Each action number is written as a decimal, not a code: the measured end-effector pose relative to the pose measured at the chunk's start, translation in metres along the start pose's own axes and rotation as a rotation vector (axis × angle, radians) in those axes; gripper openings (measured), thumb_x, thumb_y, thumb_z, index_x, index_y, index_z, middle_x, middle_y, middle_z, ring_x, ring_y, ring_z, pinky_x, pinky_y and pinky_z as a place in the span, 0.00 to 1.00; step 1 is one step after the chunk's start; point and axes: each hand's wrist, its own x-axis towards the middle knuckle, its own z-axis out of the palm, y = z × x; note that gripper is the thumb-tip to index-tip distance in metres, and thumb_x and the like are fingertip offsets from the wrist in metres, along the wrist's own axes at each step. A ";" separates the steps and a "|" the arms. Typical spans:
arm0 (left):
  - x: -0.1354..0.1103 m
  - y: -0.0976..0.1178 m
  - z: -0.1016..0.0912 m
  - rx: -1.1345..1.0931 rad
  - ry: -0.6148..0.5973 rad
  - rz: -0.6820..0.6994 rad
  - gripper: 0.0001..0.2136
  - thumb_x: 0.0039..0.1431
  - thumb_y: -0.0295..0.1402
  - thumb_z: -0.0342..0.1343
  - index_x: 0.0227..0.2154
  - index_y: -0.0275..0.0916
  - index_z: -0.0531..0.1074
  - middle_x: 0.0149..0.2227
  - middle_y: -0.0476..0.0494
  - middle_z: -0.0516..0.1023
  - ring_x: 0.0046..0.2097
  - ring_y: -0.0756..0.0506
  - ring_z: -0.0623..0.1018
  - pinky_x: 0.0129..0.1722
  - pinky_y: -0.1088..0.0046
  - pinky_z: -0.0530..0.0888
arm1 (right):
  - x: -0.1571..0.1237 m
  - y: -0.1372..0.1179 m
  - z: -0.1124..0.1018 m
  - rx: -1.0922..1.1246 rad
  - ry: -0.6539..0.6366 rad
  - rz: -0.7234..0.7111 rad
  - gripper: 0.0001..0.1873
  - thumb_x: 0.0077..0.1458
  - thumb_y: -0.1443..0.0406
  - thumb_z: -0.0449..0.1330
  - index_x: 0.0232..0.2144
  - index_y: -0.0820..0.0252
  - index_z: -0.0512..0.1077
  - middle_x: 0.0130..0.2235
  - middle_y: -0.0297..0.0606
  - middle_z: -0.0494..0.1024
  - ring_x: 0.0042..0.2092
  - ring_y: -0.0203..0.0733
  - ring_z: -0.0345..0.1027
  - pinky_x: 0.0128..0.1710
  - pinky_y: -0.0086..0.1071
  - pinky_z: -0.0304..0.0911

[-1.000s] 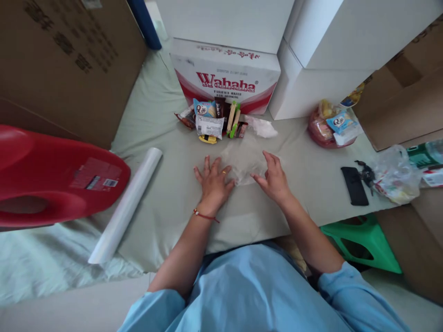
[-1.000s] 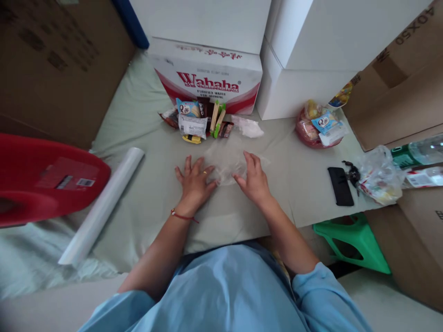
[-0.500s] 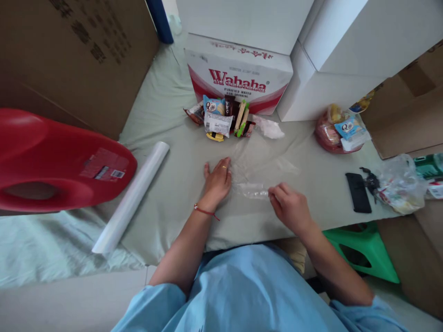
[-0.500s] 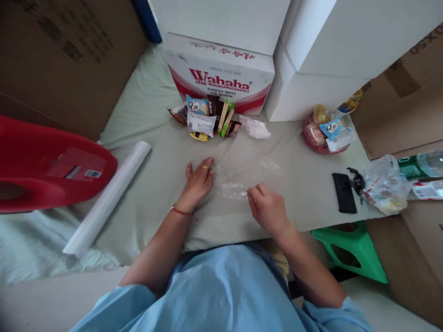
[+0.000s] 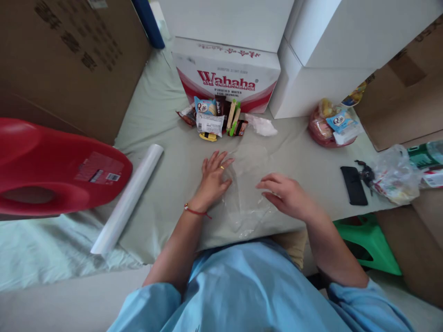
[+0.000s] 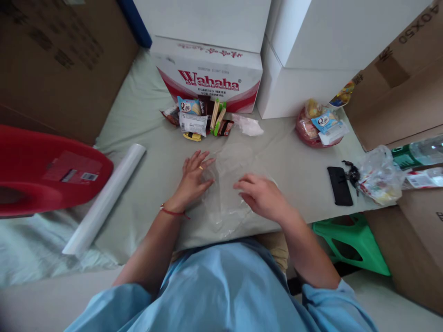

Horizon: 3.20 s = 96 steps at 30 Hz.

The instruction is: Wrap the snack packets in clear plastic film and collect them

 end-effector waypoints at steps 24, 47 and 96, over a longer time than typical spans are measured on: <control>0.001 0.017 0.026 -0.026 0.076 -0.112 0.23 0.74 0.39 0.40 0.57 0.35 0.76 0.62 0.33 0.77 0.69 0.37 0.70 0.71 0.49 0.64 | 0.052 -0.019 0.149 -0.129 -0.065 -0.052 0.26 0.65 0.55 0.63 0.61 0.59 0.74 0.68 0.52 0.70 0.75 0.61 0.49 0.74 0.63 0.44; -0.007 0.013 0.020 0.359 -0.115 -0.052 0.28 0.76 0.45 0.40 0.73 0.44 0.59 0.77 0.38 0.54 0.78 0.35 0.52 0.74 0.34 0.42 | 0.203 0.083 0.005 0.082 0.398 0.547 0.28 0.64 0.42 0.58 0.44 0.61 0.77 0.40 0.50 0.81 0.48 0.55 0.77 0.50 0.48 0.72; -0.003 -0.012 0.013 -0.149 0.039 -0.146 0.31 0.77 0.48 0.25 0.75 0.44 0.51 0.77 0.38 0.53 0.77 0.44 0.53 0.76 0.50 0.50 | 0.062 0.059 -0.015 0.407 -0.387 0.008 0.24 0.61 0.57 0.63 0.58 0.56 0.76 0.53 0.39 0.82 0.52 0.46 0.77 0.53 0.39 0.71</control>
